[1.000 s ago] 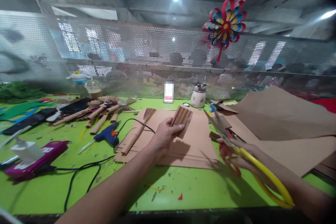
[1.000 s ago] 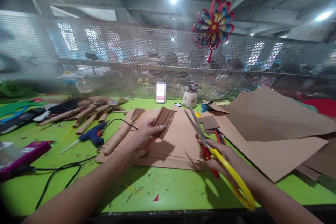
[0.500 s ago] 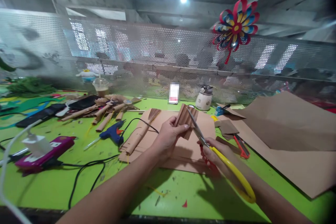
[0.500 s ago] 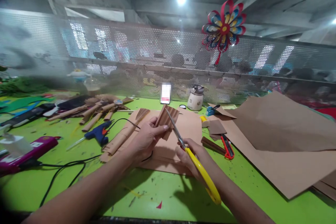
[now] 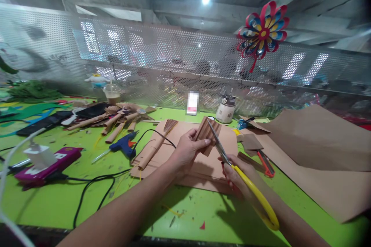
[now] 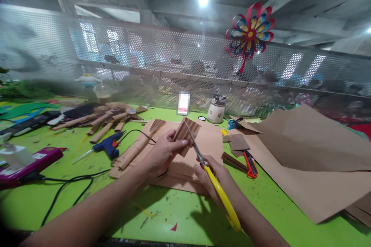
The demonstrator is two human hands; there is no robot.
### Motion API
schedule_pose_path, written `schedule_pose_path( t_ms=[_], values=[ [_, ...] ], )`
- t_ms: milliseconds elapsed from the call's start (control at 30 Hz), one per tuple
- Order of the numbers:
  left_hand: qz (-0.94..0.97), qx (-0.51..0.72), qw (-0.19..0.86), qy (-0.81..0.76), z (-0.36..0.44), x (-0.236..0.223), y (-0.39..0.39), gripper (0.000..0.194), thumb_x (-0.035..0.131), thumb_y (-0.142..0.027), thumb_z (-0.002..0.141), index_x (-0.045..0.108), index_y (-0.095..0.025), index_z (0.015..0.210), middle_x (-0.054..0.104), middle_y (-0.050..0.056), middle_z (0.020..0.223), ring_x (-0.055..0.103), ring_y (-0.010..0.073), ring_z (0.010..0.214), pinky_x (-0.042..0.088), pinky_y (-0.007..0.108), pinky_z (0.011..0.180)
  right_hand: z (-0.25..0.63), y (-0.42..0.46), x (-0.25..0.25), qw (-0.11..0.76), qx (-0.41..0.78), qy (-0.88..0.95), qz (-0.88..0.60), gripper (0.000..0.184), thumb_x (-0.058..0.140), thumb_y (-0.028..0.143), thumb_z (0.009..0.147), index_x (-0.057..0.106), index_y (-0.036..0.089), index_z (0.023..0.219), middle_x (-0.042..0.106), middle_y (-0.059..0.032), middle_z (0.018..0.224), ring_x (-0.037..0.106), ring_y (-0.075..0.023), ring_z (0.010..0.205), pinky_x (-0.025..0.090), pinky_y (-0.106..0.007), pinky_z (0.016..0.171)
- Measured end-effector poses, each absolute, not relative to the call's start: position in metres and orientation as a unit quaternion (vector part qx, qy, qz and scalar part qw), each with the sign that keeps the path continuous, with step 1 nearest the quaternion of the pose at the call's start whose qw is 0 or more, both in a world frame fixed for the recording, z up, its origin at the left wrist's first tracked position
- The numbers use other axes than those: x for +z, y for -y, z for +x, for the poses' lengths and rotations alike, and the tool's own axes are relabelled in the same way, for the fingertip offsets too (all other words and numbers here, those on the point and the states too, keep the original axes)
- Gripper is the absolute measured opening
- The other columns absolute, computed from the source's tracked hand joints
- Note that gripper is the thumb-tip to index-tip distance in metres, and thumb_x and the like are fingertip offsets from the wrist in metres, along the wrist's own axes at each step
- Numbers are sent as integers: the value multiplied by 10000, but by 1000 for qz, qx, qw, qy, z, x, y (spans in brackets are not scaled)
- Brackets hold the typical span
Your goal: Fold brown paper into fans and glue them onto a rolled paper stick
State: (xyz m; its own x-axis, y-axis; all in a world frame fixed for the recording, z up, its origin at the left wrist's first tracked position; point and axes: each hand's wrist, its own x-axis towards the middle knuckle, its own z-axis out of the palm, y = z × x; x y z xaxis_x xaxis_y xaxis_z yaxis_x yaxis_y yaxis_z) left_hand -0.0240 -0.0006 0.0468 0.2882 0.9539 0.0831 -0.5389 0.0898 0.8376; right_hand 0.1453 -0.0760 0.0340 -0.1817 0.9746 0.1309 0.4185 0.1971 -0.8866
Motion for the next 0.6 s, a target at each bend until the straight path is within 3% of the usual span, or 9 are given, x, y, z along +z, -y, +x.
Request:
schedule_pose_path(
  t_ms=[600],
  values=[
    [407,533,696,-256,-24,47,2,389,780,-110,608,627,-118,966,688,111,937,663,190,811,494,293,787,143,80,37,382,349,675,-526,475,452,602,856,545,168,1026,495,2,656,478,-127,539,386,-236,472]
  ],
)
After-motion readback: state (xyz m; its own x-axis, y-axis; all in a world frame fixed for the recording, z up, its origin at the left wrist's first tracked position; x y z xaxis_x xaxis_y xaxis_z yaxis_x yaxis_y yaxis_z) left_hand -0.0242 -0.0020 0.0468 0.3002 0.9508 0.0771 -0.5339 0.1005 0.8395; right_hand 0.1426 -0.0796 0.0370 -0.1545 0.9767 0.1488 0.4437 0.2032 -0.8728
